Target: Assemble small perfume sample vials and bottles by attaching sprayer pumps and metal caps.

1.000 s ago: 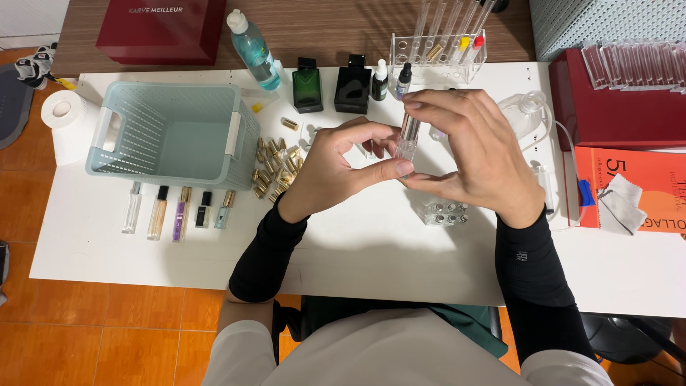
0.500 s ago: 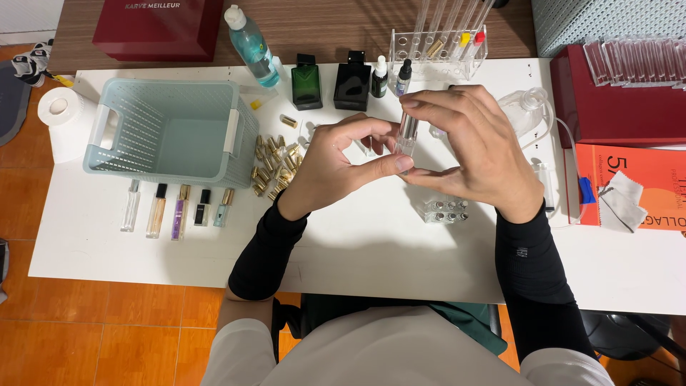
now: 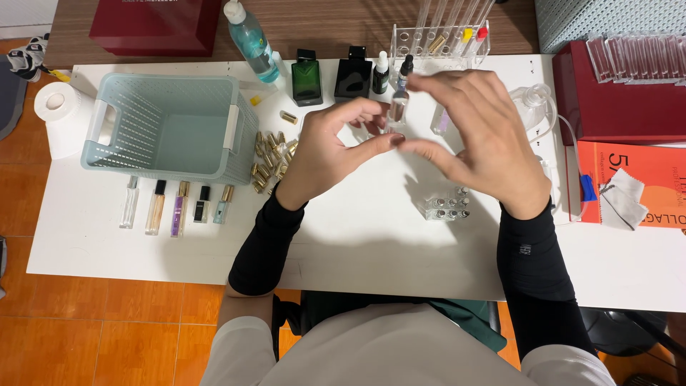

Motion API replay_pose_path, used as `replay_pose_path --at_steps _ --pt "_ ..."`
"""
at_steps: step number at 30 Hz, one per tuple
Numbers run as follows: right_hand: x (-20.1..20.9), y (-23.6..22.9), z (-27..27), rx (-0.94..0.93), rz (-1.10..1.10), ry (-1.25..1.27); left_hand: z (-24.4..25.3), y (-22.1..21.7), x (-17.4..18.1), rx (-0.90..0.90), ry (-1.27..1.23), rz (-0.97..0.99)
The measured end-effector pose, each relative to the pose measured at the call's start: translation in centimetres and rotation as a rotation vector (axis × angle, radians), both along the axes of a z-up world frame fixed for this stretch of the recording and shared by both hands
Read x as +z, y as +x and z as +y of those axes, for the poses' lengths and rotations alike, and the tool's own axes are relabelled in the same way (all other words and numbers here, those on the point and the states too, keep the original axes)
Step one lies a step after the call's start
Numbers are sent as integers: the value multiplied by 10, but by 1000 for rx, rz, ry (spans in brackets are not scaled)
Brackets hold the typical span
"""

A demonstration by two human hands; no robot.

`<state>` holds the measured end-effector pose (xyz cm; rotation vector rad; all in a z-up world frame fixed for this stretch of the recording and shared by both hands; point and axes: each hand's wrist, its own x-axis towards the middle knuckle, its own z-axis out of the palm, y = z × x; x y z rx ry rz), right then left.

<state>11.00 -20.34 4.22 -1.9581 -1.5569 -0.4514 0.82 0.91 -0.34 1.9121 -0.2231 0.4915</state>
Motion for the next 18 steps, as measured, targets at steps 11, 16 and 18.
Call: replay_pose_path --at_steps 11,16,18 --pt "-25 6 7 -20 175 -7 18 10 -14 42 291 -55" --pt "-61 15 18 -49 314 -173 47 32 -50 -109 424 186" --pt "-79 16 25 -31 303 -223 49 42 -71 -113 469 212"
